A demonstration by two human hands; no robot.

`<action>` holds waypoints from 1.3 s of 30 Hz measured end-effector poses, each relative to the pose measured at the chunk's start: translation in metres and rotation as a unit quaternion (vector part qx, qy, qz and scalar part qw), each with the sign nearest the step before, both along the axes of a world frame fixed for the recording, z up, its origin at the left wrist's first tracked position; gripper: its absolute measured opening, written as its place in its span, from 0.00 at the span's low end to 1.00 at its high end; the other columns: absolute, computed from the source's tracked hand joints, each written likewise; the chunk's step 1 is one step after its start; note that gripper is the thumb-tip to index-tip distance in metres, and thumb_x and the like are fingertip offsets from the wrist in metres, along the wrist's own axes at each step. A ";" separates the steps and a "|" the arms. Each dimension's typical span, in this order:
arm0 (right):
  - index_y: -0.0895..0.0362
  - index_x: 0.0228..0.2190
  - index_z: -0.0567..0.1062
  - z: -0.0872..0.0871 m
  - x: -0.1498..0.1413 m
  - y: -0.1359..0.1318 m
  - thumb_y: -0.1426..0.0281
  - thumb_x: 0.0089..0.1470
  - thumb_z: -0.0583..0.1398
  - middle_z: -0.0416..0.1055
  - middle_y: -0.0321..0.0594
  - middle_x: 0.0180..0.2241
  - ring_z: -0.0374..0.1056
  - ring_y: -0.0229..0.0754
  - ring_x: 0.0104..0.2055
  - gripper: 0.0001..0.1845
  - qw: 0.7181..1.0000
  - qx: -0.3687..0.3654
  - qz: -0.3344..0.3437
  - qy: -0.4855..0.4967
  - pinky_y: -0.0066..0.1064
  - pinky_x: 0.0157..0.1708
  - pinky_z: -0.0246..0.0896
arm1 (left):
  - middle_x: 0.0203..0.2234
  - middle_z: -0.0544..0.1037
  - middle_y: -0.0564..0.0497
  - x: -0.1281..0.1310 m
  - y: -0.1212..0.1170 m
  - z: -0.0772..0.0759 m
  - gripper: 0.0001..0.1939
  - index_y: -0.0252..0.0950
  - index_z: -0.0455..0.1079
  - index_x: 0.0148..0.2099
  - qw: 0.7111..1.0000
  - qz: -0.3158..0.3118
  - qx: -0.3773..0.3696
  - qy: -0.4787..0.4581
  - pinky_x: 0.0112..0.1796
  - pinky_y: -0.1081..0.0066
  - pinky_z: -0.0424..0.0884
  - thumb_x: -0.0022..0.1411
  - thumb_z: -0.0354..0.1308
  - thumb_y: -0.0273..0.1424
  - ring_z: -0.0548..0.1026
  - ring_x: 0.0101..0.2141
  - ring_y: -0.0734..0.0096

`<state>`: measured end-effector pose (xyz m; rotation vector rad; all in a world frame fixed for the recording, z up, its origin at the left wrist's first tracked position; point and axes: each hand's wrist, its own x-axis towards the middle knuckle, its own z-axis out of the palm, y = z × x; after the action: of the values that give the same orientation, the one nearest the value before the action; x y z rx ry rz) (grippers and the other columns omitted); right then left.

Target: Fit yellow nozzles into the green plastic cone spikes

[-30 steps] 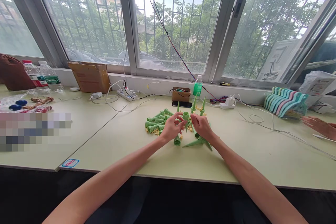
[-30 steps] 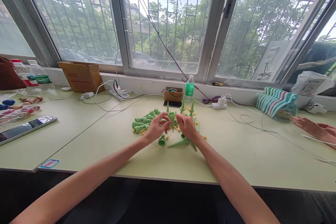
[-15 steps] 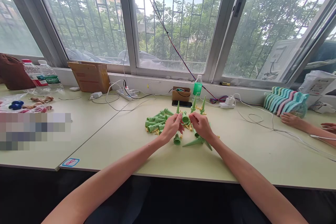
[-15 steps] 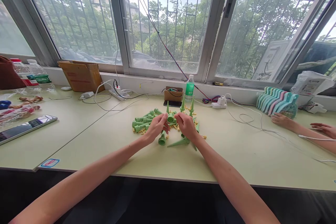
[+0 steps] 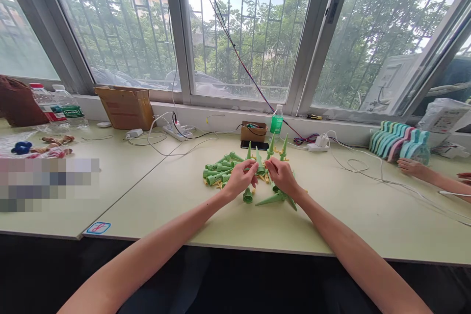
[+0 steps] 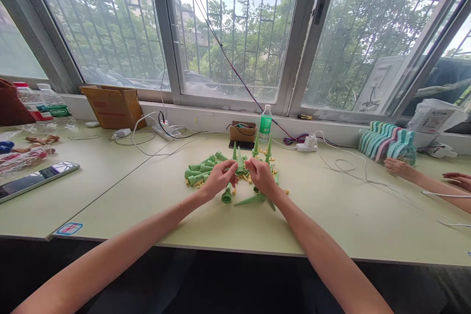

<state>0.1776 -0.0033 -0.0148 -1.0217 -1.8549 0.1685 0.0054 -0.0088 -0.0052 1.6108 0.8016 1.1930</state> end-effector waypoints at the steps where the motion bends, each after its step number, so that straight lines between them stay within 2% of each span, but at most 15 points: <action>1: 0.56 0.22 0.61 -0.001 0.000 0.001 0.60 0.63 0.49 0.59 0.31 0.18 0.52 0.34 0.21 0.20 1.000 0.004 -0.001 -0.002 0.27 0.25 0.49 | 0.23 0.71 0.53 -0.001 0.000 0.000 0.20 0.33 0.68 0.39 1.000 0.005 0.008 0.004 0.19 0.74 0.71 0.58 0.58 0.46 0.72 0.19 0.75; 8: 0.56 0.22 0.60 -0.004 0.002 0.004 0.60 0.65 0.48 0.59 0.32 0.19 0.53 0.33 0.21 0.21 1.000 0.005 -0.006 -0.022 0.27 0.25 0.48 | 0.34 0.75 0.49 -0.002 0.008 -0.008 0.23 0.34 0.68 0.49 0.999 -0.001 0.028 -0.016 0.19 0.74 0.72 0.56 0.61 0.42 0.72 0.20 0.78; 12: 0.56 0.22 0.60 -0.005 0.002 0.006 0.60 0.65 0.47 0.58 0.32 0.19 0.52 0.33 0.21 0.21 0.999 0.011 -0.008 -0.031 0.27 0.25 0.47 | 0.37 0.74 0.46 -0.002 0.012 -0.011 0.24 0.34 0.68 0.51 0.999 0.010 0.040 -0.008 0.19 0.75 0.72 0.56 0.62 0.41 0.71 0.21 0.79; 17: 0.56 0.22 0.61 -0.004 0.000 0.005 0.59 0.64 0.48 0.56 0.31 0.19 0.49 0.34 0.22 0.22 1.000 0.011 -0.013 -0.026 0.27 0.25 0.47 | 0.43 0.70 0.45 -0.002 0.011 -0.013 0.19 0.37 0.70 0.50 0.991 0.059 0.114 0.036 0.19 0.76 0.71 0.59 0.57 0.40 0.72 0.22 0.79; 22: 0.56 0.23 0.64 -0.001 -0.003 0.001 0.58 0.63 0.49 0.56 0.31 0.18 0.50 0.34 0.21 0.21 1.000 0.002 -0.012 -0.001 0.27 0.25 0.49 | 0.37 0.71 0.49 -0.001 0.008 -0.012 0.19 0.39 0.64 0.50 0.992 0.074 0.094 0.037 0.18 0.77 0.69 0.59 0.57 0.41 0.71 0.19 0.80; 25: 0.56 0.24 0.65 0.001 -0.003 0.000 0.58 0.63 0.49 0.58 0.32 0.19 0.52 0.35 0.22 0.21 1.000 -0.001 -0.011 0.007 0.27 0.25 0.50 | 0.31 0.71 0.53 0.000 0.007 -0.009 0.17 0.38 0.63 0.45 0.995 0.080 0.057 0.009 0.16 0.78 0.66 0.60 0.56 0.44 0.69 0.16 0.81; 30: 0.56 0.24 0.66 0.001 -0.003 -0.001 0.59 0.63 0.50 0.61 0.33 0.20 0.55 0.35 0.22 0.20 1.000 -0.006 0.000 0.011 0.27 0.26 0.52 | 0.20 0.69 0.56 -0.001 0.006 -0.004 0.19 0.37 0.61 0.39 0.999 0.026 -0.004 -0.026 0.16 0.76 0.65 0.62 0.51 0.49 0.69 0.16 0.76; 39: 0.57 0.26 0.69 0.001 -0.006 -0.002 0.60 0.63 0.51 0.63 0.34 0.21 0.56 0.35 0.23 0.18 1.000 -0.011 0.008 0.013 0.27 0.27 0.53 | 0.16 0.71 0.56 -0.003 0.004 -0.004 0.22 0.36 0.62 0.40 1.000 0.005 -0.012 0.003 0.15 0.77 0.64 0.60 0.52 0.52 0.69 0.14 0.74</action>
<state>0.1721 -0.0053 -0.0138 -1.0153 -1.8422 0.2107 0.0027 -0.0044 -0.0090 1.5924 0.8259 1.1821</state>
